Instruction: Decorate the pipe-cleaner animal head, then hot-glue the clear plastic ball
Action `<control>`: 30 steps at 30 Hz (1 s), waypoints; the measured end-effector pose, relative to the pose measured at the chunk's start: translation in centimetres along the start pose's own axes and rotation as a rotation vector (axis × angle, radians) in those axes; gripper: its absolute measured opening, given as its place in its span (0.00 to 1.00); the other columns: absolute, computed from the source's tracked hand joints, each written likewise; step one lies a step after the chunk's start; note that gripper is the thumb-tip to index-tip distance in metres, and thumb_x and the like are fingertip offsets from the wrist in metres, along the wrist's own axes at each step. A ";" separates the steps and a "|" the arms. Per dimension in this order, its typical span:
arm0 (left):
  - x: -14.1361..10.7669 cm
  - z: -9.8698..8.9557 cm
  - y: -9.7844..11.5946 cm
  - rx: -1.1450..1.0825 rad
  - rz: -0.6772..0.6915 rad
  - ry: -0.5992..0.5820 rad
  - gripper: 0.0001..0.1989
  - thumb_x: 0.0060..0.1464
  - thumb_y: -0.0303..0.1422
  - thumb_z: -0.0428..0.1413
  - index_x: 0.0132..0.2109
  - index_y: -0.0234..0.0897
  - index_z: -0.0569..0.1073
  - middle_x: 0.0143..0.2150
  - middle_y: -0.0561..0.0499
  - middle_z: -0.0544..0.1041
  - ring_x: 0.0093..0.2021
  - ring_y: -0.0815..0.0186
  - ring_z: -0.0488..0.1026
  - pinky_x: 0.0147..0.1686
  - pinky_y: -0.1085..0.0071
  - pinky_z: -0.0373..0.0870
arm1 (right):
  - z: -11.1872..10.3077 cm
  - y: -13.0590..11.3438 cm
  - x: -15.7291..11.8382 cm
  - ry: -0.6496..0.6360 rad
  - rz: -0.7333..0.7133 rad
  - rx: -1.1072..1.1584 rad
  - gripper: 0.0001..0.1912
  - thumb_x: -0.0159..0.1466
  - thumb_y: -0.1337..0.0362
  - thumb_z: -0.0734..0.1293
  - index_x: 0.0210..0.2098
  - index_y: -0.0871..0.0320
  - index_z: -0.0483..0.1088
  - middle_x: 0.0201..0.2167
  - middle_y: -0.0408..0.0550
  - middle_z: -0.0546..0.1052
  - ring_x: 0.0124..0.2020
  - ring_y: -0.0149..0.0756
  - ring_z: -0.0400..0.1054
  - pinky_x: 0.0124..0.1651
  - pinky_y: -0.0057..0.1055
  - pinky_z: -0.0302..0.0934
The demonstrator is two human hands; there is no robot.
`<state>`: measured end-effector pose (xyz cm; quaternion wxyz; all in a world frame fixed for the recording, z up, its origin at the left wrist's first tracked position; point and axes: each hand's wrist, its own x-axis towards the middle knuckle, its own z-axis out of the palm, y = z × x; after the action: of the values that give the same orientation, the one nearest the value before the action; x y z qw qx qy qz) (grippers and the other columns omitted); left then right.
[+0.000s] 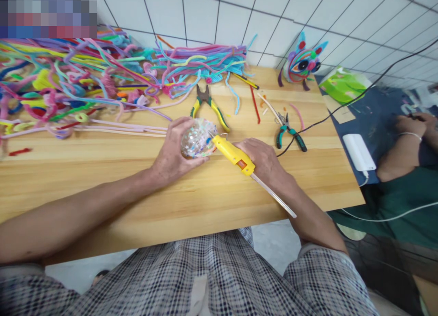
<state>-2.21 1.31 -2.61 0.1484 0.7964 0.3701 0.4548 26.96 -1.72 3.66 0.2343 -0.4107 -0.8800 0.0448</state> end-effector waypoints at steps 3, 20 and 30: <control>0.0 0.0 0.0 -0.008 0.002 -0.008 0.53 0.50 0.34 0.76 0.74 0.48 0.54 0.72 0.39 0.66 0.74 0.43 0.66 0.74 0.39 0.67 | 0.4 0.1 -0.2 0.024 -0.026 -0.001 0.19 0.79 0.56 0.56 0.50 0.52 0.78 0.33 0.50 0.82 0.34 0.43 0.76 0.39 0.40 0.69; 0.0 0.0 0.0 -0.046 -0.026 0.013 0.53 0.49 0.34 0.77 0.74 0.49 0.56 0.71 0.39 0.67 0.74 0.43 0.67 0.74 0.38 0.67 | -1.1 -0.2 0.4 -0.050 -0.005 0.007 0.14 0.76 0.59 0.62 0.54 0.51 0.77 0.40 0.51 0.86 0.40 0.45 0.81 0.42 0.41 0.73; 0.0 -0.2 0.0 -0.037 -0.040 -0.006 0.53 0.50 0.33 0.76 0.73 0.49 0.54 0.71 0.39 0.66 0.74 0.43 0.67 0.75 0.39 0.67 | -1.1 0.0 0.4 -0.057 -0.015 0.003 0.12 0.77 0.59 0.61 0.50 0.52 0.75 0.35 0.48 0.83 0.35 0.41 0.78 0.37 0.38 0.70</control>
<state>-2.34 1.27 -2.51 0.1732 0.7873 0.3772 0.4560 27.23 -1.59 4.83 0.2102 -0.4022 -0.8893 0.0562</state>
